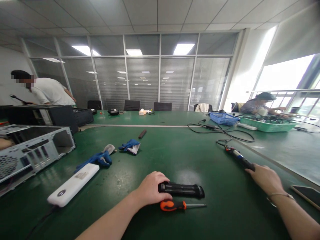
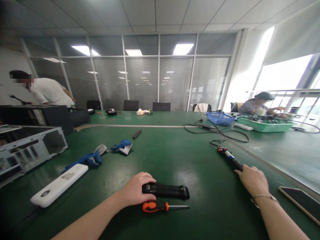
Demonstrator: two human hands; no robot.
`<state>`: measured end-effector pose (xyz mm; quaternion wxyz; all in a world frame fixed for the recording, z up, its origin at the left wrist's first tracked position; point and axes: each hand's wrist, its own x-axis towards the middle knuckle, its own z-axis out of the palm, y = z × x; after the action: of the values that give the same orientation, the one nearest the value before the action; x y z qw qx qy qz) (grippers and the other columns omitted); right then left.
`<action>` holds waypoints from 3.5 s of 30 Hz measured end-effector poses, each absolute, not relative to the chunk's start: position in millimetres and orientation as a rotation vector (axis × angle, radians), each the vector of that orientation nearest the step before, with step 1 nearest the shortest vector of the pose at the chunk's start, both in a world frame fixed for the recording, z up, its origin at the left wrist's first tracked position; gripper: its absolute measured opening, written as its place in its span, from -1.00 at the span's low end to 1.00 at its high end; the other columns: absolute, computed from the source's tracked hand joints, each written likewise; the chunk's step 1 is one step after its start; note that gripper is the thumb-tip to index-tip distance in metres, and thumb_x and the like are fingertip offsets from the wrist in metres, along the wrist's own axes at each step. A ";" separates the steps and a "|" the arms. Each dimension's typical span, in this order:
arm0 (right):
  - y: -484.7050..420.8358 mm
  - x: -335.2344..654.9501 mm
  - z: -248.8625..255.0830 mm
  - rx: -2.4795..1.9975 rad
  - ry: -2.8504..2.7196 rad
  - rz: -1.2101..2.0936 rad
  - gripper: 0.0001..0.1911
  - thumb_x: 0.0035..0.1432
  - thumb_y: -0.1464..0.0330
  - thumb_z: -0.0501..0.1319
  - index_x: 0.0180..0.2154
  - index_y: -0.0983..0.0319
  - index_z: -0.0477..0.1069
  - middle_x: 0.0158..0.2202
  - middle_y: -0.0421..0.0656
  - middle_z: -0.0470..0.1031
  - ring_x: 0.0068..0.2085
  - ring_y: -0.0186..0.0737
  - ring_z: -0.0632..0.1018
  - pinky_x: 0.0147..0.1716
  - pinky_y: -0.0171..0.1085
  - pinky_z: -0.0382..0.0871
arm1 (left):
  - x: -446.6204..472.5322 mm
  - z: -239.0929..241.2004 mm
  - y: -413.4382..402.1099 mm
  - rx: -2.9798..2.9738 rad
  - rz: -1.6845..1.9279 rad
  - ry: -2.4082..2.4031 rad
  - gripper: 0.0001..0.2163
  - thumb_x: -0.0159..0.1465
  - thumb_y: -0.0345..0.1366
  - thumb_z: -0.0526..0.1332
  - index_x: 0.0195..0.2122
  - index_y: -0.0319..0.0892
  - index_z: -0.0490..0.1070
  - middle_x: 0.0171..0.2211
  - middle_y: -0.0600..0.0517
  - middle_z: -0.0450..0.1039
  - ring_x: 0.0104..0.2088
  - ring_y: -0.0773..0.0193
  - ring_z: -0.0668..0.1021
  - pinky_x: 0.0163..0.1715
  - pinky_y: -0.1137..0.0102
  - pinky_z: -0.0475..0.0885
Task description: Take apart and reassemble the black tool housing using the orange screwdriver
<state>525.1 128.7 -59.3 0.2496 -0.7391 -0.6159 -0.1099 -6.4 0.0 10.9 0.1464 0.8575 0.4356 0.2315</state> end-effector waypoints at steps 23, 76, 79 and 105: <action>74.8 288.1 7.2 -0.980 -2.423 0.761 -0.48 0.08 0.15 0.29 0.09 0.10 0.41 -0.02 -0.12 0.49 -0.06 -0.05 0.49 -0.02 -0.14 0.34 | -3.7 22.7 -6.5 2.534 0.597 1.219 -0.60 0.05 -0.04 0.40 -0.14 -0.15 0.56 -0.18 -0.04 0.60 -0.16 0.08 0.58 -0.07 0.29 0.40; 45.1 231.5 26.5 -0.928 -2.298 0.385 -0.70 0.23 0.22 0.16 -0.04 0.16 0.44 -0.10 -0.06 0.43 -0.08 -0.08 0.42 -0.07 -0.12 0.38 | -35.2 24.5 22.5 1.870 1.396 1.554 -0.67 0.33 -0.11 0.06 -0.22 -0.16 0.56 -0.19 -0.02 0.60 -0.14 0.11 0.59 -0.10 0.32 0.46; 48.3 232.6 20.5 -0.926 -2.334 0.359 -0.70 0.23 0.22 0.16 -0.03 0.15 0.43 -0.09 -0.06 0.43 -0.08 -0.08 0.42 -0.05 -0.10 0.36 | -35.2 21.6 23.9 1.939 1.313 1.555 -0.68 0.33 -0.12 0.06 -0.22 -0.15 0.56 -0.19 -0.01 0.60 -0.14 0.12 0.59 -0.11 0.33 0.46; 52.1 241.2 19.4 -1.003 -2.385 0.291 -0.70 0.24 0.25 0.15 -0.03 0.18 0.44 -0.10 -0.06 0.46 -0.10 -0.09 0.43 -0.07 -0.11 0.35 | -33.0 9.1 26.6 2.224 0.934 1.503 -0.70 0.24 -0.24 0.20 0.00 -0.10 0.46 -0.04 -0.03 0.53 -0.03 0.11 0.54 0.02 0.29 0.37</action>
<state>241.2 52.1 19.4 0.2656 -0.3713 -0.8832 0.1078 -33.0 26.6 9.1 0.1491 0.7739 0.5228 0.3249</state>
